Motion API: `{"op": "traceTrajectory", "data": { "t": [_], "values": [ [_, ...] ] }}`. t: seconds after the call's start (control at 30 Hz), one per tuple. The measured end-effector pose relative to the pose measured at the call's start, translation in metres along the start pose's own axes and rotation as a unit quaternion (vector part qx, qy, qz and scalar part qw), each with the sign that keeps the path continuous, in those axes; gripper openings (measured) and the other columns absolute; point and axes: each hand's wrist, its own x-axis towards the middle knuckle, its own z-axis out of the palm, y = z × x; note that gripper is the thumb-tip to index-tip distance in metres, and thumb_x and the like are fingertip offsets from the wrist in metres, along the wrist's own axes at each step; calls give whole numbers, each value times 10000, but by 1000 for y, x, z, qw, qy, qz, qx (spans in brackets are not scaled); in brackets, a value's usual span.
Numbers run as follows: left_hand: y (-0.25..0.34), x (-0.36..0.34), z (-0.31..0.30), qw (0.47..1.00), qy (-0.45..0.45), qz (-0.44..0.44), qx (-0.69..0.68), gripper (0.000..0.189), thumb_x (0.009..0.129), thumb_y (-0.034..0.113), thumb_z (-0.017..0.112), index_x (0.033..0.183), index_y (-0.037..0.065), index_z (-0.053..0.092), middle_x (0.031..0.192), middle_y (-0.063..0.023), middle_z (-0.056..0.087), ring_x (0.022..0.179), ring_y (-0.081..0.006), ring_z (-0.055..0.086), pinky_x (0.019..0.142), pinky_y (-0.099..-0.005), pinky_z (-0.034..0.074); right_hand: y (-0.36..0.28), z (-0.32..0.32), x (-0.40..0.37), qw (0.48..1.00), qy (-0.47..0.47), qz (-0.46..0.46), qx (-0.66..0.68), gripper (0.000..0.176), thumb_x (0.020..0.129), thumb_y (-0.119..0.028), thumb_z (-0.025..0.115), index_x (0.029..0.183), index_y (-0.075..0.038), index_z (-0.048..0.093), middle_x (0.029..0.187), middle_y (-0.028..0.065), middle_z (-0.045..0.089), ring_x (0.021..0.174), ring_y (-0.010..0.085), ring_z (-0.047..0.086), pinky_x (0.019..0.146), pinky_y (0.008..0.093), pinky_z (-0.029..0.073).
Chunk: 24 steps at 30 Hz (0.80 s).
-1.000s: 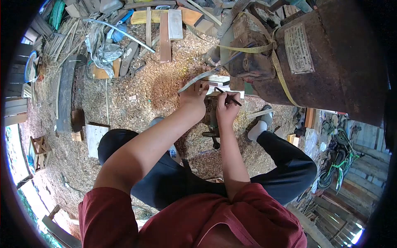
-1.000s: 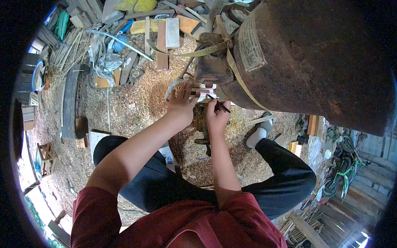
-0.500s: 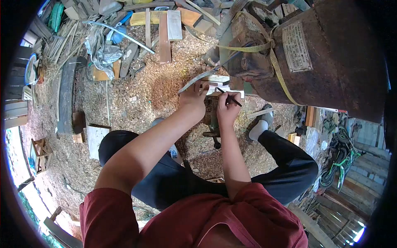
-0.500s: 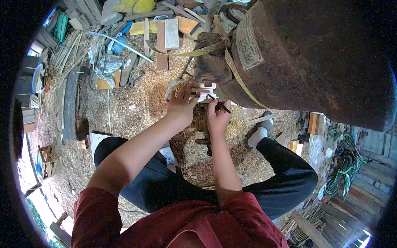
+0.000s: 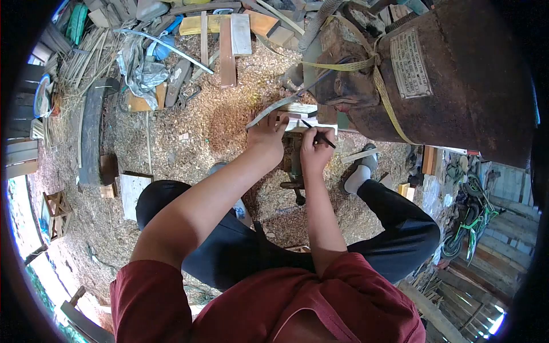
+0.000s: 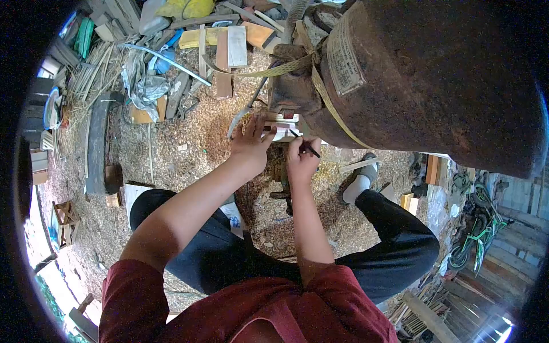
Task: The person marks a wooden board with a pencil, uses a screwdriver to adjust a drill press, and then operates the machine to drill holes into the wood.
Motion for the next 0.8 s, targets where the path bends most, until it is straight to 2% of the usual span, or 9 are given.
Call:
{"op": "traceTrajectory", "data": {
  "t": [0.07,0.17,0.3,0.43,0.5,0.6,0.63,0.7,0.8],
  "values": [
    [0,2,2,1000,3,-1,7,754,968,139,469,1668,255,214,1753,-126,5,1618,-319,19,1283,-539,99,11,-2,2,996,82,2,43,109,1008,-56,583,1007,-3,488,903,64,564,790,121,541,706,282,470],
    [0,5,4,1000,5,-2,17,763,964,136,469,1670,257,207,1753,-127,-1,1618,-318,19,1285,-536,99,-2,-6,5,991,110,16,73,97,1015,-44,564,1018,3,478,898,67,557,789,133,543,710,286,469],
    [-1,8,11,1000,26,1,13,778,949,129,491,1667,257,220,1752,-129,1,1617,-320,24,1284,-540,113,2,-6,7,992,123,-39,12,103,1024,-49,553,1027,7,466,869,72,552,751,139,524,680,299,465],
    [-4,4,18,999,46,13,-3,788,934,110,512,1661,252,244,1750,-133,16,1616,-322,31,1281,-546,126,-3,-7,6,992,129,-15,6,113,1028,-59,553,1023,10,463,856,76,550,736,142,515,670,306,462],
    [-4,3,24,994,104,20,36,624,1021,185,380,1638,236,300,1696,-118,222,1575,-315,177,1261,-604,96,-3,-7,6,992,126,-10,-12,119,1031,-64,553,1019,11,462,853,79,547,736,148,521,669,311,463],
    [-5,3,25,993,114,23,33,634,1014,185,389,1639,236,298,1686,-122,238,1570,-319,186,1260,-603,102,-4,-6,6,991,129,-20,-14,118,1032,-64,551,1015,11,462,848,74,541,739,145,530,671,311,464],
    [-5,2,22,993,115,24,33,634,1014,185,389,1639,236,298,1686,-122,238,1570,-319,186,1260,-603,102,-4,-6,7,991,129,-21,-14,118,1032,-64,551,1015,11,462,848,74,541,739,145,530,671,311,464],
    [-4,2,14,998,54,16,14,781,934,103,513,1657,249,256,1749,-133,31,1616,-325,36,1280,-548,135,-4,-5,7,992,128,-3,12,118,1031,-63,555,1009,8,463,850,74,540,746,141,539,677,309,468],
    [-4,3,14,998,52,12,19,782,939,115,509,1661,251,242,1750,-128,28,1617,-321,34,1281,-545,128,-4,-5,7,992,127,6,9,115,1031,-61,555,1005,4,465,856,73,540,752,139,542,686,306,473]
  ]
}}
